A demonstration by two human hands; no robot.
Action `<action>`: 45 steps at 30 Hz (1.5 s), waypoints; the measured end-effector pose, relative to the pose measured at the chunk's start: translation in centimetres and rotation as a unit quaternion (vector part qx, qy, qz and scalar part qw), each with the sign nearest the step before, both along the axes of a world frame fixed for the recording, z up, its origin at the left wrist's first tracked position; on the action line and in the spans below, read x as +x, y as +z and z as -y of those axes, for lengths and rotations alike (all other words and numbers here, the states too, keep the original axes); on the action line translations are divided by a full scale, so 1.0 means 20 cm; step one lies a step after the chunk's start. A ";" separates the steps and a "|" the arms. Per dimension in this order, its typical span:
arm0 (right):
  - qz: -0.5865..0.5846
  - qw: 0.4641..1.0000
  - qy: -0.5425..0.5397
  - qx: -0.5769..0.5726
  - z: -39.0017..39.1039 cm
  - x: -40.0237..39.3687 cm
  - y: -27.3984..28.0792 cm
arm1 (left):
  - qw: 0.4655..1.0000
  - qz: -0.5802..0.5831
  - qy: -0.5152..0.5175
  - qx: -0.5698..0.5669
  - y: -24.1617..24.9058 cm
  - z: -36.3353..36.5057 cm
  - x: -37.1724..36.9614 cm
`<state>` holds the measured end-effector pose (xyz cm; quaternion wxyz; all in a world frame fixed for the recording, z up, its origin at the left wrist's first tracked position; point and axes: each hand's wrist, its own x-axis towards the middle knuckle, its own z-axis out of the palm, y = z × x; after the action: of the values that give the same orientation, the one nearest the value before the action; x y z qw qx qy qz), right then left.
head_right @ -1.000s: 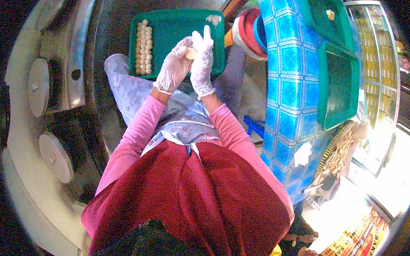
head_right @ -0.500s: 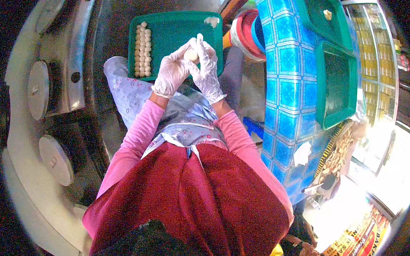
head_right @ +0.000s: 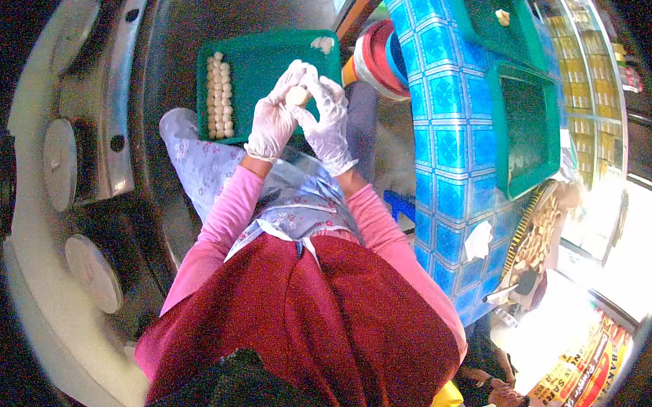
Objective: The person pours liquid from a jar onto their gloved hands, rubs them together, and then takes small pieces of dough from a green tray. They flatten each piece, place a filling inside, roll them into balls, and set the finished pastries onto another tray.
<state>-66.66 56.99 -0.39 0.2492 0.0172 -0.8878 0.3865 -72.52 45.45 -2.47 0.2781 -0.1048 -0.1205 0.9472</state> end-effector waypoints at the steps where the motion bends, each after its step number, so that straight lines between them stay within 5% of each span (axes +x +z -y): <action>1: -0.003 1.000 -0.025 -0.019 0.02 0.01 0.01 | 0.999 -0.016 0.015 -0.030 0.02 -0.02 -0.01; 5: 0.088 0.978 -0.088 -0.164 0.10 0.05 0.10 | 0.983 -0.113 0.045 -0.135 0.07 -0.06 -0.01; 6: 0.069 0.984 -0.088 -0.141 0.09 0.04 0.11 | 0.983 -0.125 0.031 -0.133 0.07 -0.06 -0.01; 9: 0.096 0.920 -0.070 -0.374 0.07 0.05 0.19 | 0.979 -0.148 -0.026 -0.137 0.06 -0.07 0.01; 12: 0.174 0.880 -0.016 -0.441 -0.07 0.14 0.40 | 0.967 -0.173 -0.116 -0.146 0.10 -0.10 0.02; 15: 0.177 0.917 0.000 -0.358 -0.23 0.25 0.70 | 0.973 -0.129 -0.172 -0.083 0.14 -0.08 0.00; 21: 0.022 0.993 -0.087 0.080 -0.82 0.22 1.42 | 0.971 -0.091 -0.096 -0.198 0.11 0.08 -0.09; 23: 0.051 0.978 -0.128 -0.159 -1.21 0.05 1.46 | 0.979 -0.091 -0.097 -0.156 0.02 0.15 -0.12; 28: 0.176 0.968 -0.164 -0.073 -1.77 0.02 1.31 | 0.977 -0.105 -0.006 -0.185 -0.02 0.44 -0.13; 29: 0.186 0.965 -0.134 -0.125 -1.83 0.06 1.24 | 0.977 -0.113 0.005 -0.182 -0.07 0.51 -0.13; 32: 0.208 0.944 -0.169 -0.194 -1.84 0.18 1.08 | 0.984 -0.096 0.002 -0.152 -0.11 0.67 -0.14; 39: 0.311 0.939 -0.060 -0.135 -1.75 0.39 1.07 | 0.951 0.003 0.081 -0.300 0.04 0.74 -0.09; 45: 0.232 0.957 -0.151 -0.091 -1.58 0.42 1.04 | 0.979 0.005 0.070 -0.191 0.04 0.71 -0.12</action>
<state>-58.20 88.54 20.32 0.0929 -0.2303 -0.8744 0.4169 -74.83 31.22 -1.63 0.1853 -0.1517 0.0539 0.9694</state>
